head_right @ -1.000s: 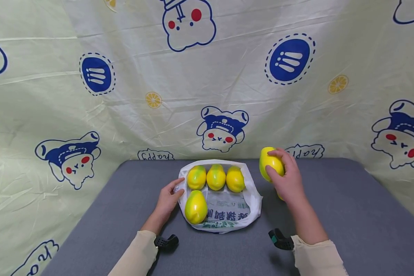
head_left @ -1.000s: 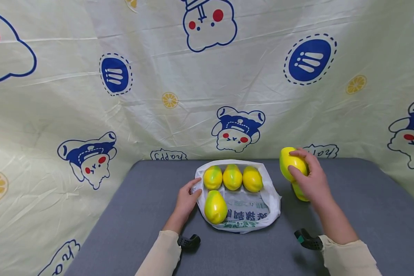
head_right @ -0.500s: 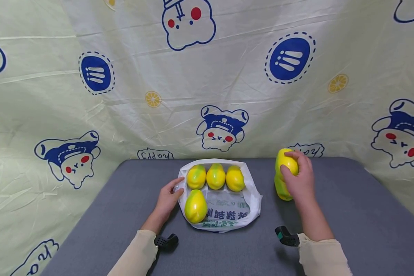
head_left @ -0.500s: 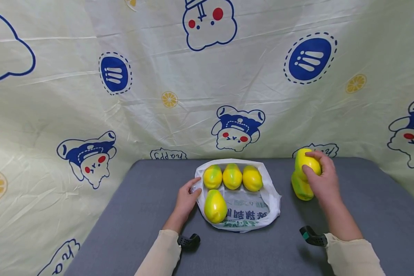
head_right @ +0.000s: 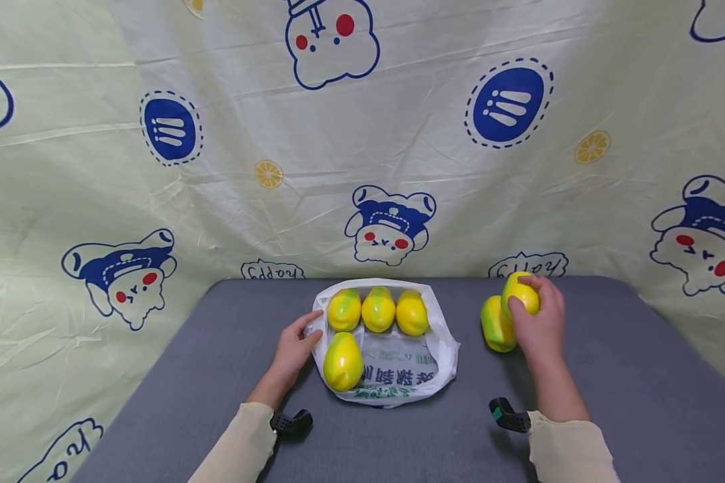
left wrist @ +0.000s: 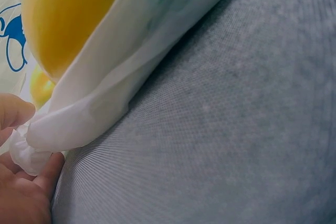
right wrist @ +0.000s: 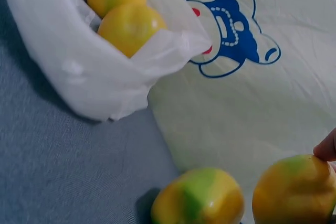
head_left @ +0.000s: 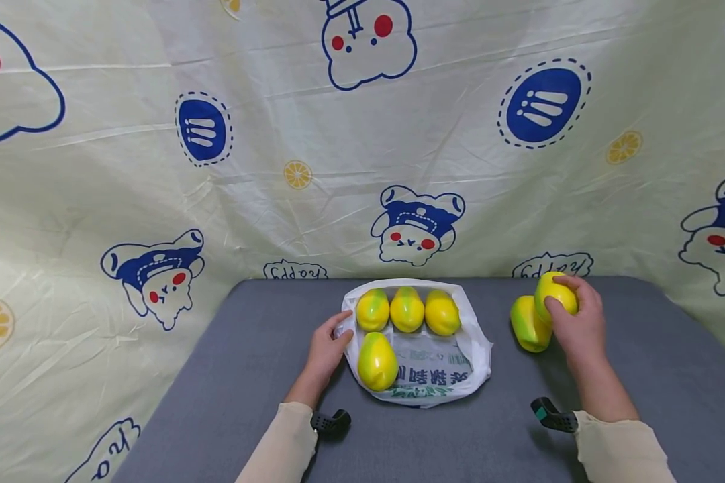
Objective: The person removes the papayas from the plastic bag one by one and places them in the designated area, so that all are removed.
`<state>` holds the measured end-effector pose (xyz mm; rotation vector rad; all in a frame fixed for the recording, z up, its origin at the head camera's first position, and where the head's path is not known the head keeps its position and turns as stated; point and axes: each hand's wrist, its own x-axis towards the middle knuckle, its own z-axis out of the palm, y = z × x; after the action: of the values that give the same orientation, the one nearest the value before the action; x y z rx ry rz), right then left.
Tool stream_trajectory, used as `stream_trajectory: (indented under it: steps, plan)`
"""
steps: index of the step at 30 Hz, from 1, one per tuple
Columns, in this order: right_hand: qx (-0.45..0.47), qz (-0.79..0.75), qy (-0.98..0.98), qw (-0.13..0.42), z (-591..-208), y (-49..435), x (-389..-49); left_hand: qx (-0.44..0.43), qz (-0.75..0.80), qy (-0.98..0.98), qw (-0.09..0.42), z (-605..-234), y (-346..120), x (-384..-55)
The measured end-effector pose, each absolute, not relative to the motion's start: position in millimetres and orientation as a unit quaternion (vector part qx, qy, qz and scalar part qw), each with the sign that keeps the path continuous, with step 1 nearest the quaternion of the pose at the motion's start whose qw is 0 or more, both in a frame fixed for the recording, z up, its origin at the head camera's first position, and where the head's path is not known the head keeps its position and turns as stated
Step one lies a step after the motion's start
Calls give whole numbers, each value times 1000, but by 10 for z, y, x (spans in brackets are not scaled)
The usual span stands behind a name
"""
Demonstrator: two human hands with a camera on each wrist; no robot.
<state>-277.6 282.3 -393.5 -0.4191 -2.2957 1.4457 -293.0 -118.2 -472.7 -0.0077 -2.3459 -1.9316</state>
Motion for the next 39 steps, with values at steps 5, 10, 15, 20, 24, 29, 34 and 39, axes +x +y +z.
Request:
stream_trajectory:
  steps: [5, 10, 15, 20, 24, 29, 34, 39]
  plan:
    - [-177, 522, -812, 192, -4025, 2910, -2813, -2, -636, -770, 50, -4737, -1182, -2934]
    - [-204, 534, -797, 194, -4103, 2992, -2836, -2, -636, -770, 50, -4735, -1180, -2942]
    - [-224, 530, -796, 188, -4178, 3061, -2844, -2, -634, -771, 48, -4725, -1180, -2936]
    - [-221, 520, -805, 179, -4264, 3099, -2853, -4, -637, -770, 48, -4728, -1181, -2937]
    - [-214, 512, -812, 182, -4329, 3128, -2853, -7, -637, -769, 48, -4735, -1184, -2941]
    - [-204, 503, -822, 173, -4388, 3160, -2854, -8, -638, -768, 47, -4726, -1183, -2935]
    - [-188, 481, -841, 163, -4419, 3180, -2860, -6, -636, -771, 45, -4734, -1183, -2943]
    - [-167, 461, -857, 158, -4437, 3181, -2850, -6, -635, -771, 47, -4742, -1181, -2946]
